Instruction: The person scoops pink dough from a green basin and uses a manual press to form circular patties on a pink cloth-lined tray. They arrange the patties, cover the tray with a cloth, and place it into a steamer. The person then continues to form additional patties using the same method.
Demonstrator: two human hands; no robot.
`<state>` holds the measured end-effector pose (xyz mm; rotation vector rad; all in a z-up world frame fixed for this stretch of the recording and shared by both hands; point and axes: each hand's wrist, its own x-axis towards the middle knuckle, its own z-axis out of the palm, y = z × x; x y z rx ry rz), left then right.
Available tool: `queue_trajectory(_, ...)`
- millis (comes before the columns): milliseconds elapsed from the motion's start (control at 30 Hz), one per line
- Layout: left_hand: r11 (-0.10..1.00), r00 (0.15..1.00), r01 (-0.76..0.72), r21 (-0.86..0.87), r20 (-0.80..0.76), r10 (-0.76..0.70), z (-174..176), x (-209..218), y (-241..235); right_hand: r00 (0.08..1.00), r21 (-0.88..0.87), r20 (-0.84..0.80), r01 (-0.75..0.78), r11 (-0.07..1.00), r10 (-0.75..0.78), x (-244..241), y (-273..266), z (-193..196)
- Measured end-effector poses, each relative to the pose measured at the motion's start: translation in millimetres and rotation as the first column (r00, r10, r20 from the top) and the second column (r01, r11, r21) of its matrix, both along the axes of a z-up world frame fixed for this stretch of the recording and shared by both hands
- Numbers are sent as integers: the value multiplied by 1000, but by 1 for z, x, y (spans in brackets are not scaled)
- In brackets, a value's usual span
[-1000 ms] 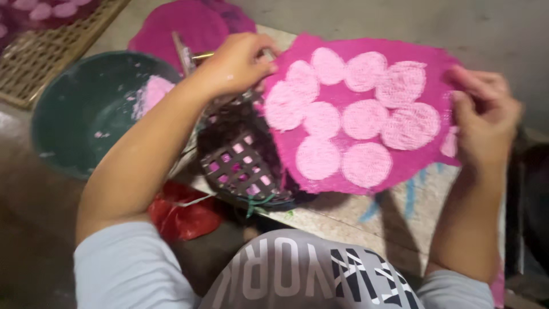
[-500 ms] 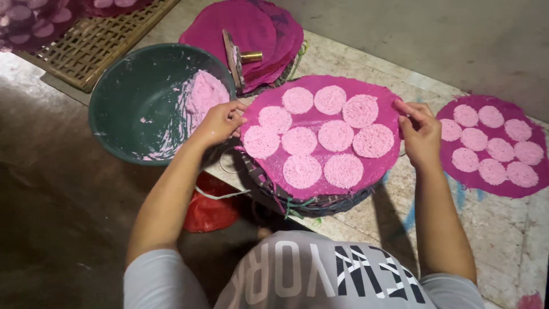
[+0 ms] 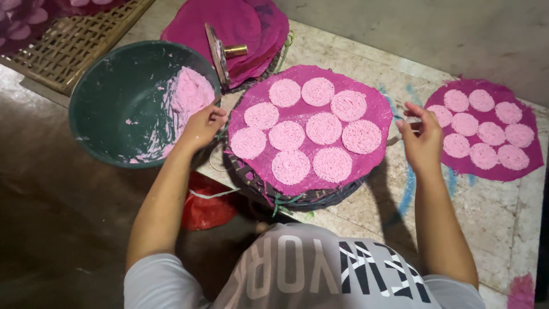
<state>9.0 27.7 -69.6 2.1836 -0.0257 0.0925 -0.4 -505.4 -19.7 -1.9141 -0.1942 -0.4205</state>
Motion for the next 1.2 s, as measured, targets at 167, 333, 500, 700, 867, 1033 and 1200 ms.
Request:
queue_trajectory(167, 992, 997, -3, 127, 79, -7, -3, 18, -13, 886, -310, 77, -414, 856, 457, -71, 55, 35)
queue_trajectory(333, 985, 997, -6, 173, 78, -8, -3, 40, -25, 729, -631, 18, -523, 573, 684, -100, 115, 58)
queue_trajectory(500, 985, 998, -25, 169, 59, 16, -4, 60, -36, 688, -803, 45, -406, 435, 725, -97, 133, 57)
queue_trajectory(700, 944, 986, -136, 300, 129, 101, -2, 80, -48, 665, -880, 33, -334, 337, 746, -94, 130, 42)
queue_trajectory(867, 932, 988, -132, 339, 119, 96, 1, 100, -63, 666, -820, 75, -383, 426, 742, -95, 133, 47)
queue_trajectory(1033, 915, 993, -102, 389, 100, 68, -6, 118, -65, 683, -790, 109, -382, 480, 722, -96, 131, 61)
queue_trajectory(1200, 941, 989, -110, 320, 130, 71, -19, 131, -55, 676, -740, 124, -425, 522, 726, -97, 132, 63)
